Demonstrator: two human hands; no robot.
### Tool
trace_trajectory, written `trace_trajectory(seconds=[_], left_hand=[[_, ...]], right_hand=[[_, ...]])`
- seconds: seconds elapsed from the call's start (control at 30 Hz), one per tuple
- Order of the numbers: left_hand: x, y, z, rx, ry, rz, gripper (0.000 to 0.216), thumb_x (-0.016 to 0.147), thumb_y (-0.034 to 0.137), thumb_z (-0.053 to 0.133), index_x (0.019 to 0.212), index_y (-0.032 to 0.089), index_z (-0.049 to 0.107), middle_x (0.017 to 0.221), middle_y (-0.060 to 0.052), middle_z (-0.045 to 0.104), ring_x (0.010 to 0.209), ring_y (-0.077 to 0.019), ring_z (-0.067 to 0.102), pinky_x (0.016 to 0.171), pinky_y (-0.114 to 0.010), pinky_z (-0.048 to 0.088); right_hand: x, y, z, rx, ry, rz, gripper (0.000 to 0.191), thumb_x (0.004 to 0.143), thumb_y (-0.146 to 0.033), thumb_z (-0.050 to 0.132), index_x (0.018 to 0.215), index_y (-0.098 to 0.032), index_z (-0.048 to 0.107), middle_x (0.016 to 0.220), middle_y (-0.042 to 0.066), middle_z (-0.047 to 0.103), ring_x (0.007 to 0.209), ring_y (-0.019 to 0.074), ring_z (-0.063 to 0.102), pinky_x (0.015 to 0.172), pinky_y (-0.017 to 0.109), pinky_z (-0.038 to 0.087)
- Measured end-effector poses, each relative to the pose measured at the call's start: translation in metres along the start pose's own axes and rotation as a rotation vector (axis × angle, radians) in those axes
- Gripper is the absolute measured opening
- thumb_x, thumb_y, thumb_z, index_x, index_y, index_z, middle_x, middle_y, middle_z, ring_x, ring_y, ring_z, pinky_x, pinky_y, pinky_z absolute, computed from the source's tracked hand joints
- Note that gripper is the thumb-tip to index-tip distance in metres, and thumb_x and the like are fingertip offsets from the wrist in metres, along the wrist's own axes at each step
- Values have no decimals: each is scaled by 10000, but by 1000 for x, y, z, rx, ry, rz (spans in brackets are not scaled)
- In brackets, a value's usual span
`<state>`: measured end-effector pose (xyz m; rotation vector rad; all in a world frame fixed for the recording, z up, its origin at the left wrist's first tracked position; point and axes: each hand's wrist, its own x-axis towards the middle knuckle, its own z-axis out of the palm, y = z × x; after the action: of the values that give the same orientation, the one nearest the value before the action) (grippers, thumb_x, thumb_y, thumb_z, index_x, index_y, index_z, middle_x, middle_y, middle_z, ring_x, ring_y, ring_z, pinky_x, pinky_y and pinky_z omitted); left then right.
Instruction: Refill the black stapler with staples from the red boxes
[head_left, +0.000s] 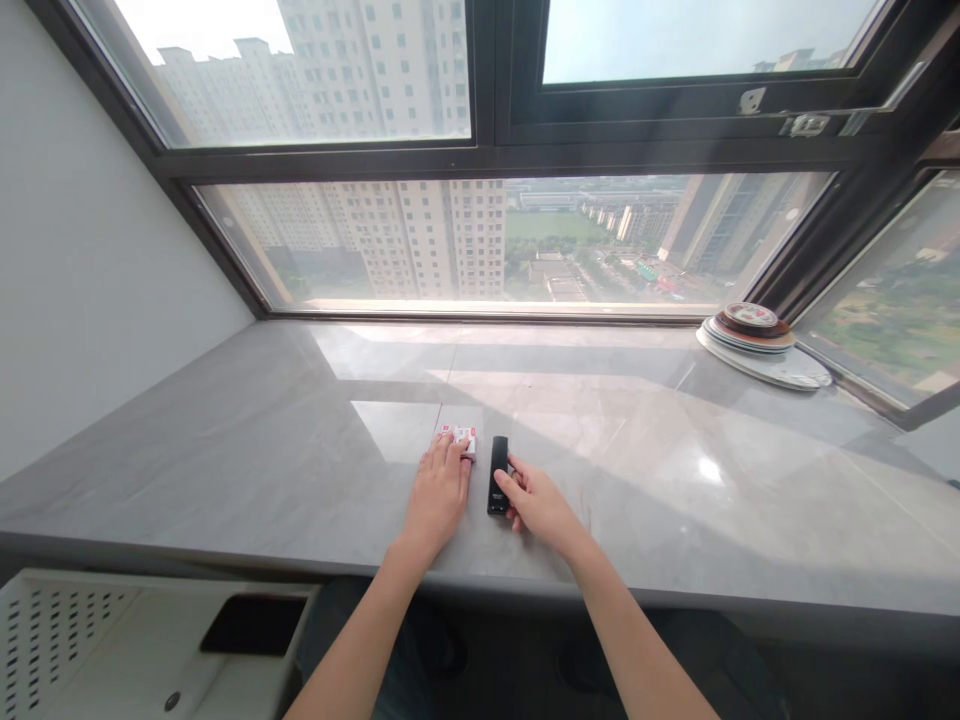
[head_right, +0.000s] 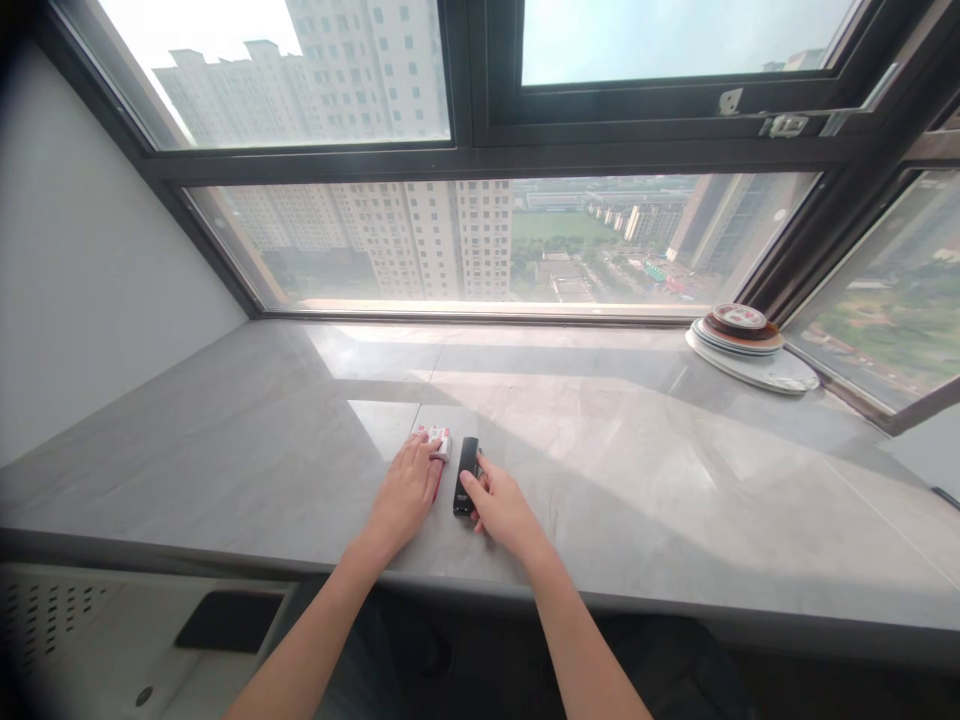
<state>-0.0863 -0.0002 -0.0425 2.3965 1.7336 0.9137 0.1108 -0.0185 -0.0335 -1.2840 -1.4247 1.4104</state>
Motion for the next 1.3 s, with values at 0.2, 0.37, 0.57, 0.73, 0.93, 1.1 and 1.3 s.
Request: trace_trajectory(seconds=[0.2, 0.37, 0.57, 0.73, 0.93, 1.1, 1.3], left_hand=[[-18, -12, -17, 42, 6, -24, 397, 1092, 271, 334, 1473, 266, 446, 1589, -107, 448, 1547, -274, 320, 1238, -535, 332], [-16, -68, -40, 58, 14, -10, 387, 1096, 296, 321, 1450, 264, 474, 1563, -99, 481, 1519, -277, 369, 1223, -546, 354], [-4, -123, -53, 59, 42, -38, 419, 1103, 331, 285, 1456, 250, 495, 1552, -86, 496, 1510, -252, 384, 1236, -516, 342], [-3, -123, -52, 41, 62, -66, 426, 1104, 336, 279, 1442, 269, 528, 1554, -70, 514, 1506, -241, 394, 1227, -512, 342], [-5, -114, -53, 71, 60, -171, 422, 1099, 329, 300, 1457, 270, 514, 1560, -83, 523, 1495, -266, 414, 1235, -614, 246], [-7, -103, -67, 93, 221, -158, 404, 1093, 286, 310, 1425, 249, 537, 1463, -75, 609, 1451, -259, 467, 1260, -624, 161], [-12, -23, -59, -81, 316, -38, 320, 1069, 284, 392, 1282, 247, 628, 1288, -84, 687, 1259, -266, 605, 1113, -463, 454]], right_hand=[[18, -11, 48, 42, -100, -80, 514, 1011, -535, 525, 1472, -308, 521, 774, -14, 564, 590, 162, 621, 537, 324, 604], [51, -17, 93, 63, -225, -74, 456, 1035, -456, 515, 1460, -294, 480, 811, -19, 600, 558, 144, 644, 546, 298, 594], [90, -22, 136, 108, -187, -90, 406, 1019, -419, 561, 1393, -265, 532, 776, -43, 562, 562, 126, 643, 518, 253, 579], [93, -17, 141, 135, -129, -119, 446, 1007, -419, 575, 1415, -245, 536, 779, -42, 532, 590, 133, 631, 542, 278, 603], [82, -21, 143, 125, -27, -137, 582, 1021, -445, 518, 1551, -231, 409, 790, -29, 574, 594, 154, 621, 521, 290, 576], [34, -14, 77, -155, 229, -270, 517, 1041, -407, 453, 1524, -228, 498, 1056, 55, 702, 881, 189, 681, 799, 335, 583], [-30, 19, -57, -783, 362, -260, 552, 1017, -400, 448, 1553, -274, 491, 1545, 53, 546, 1534, 299, 333, 1257, 545, 264]])
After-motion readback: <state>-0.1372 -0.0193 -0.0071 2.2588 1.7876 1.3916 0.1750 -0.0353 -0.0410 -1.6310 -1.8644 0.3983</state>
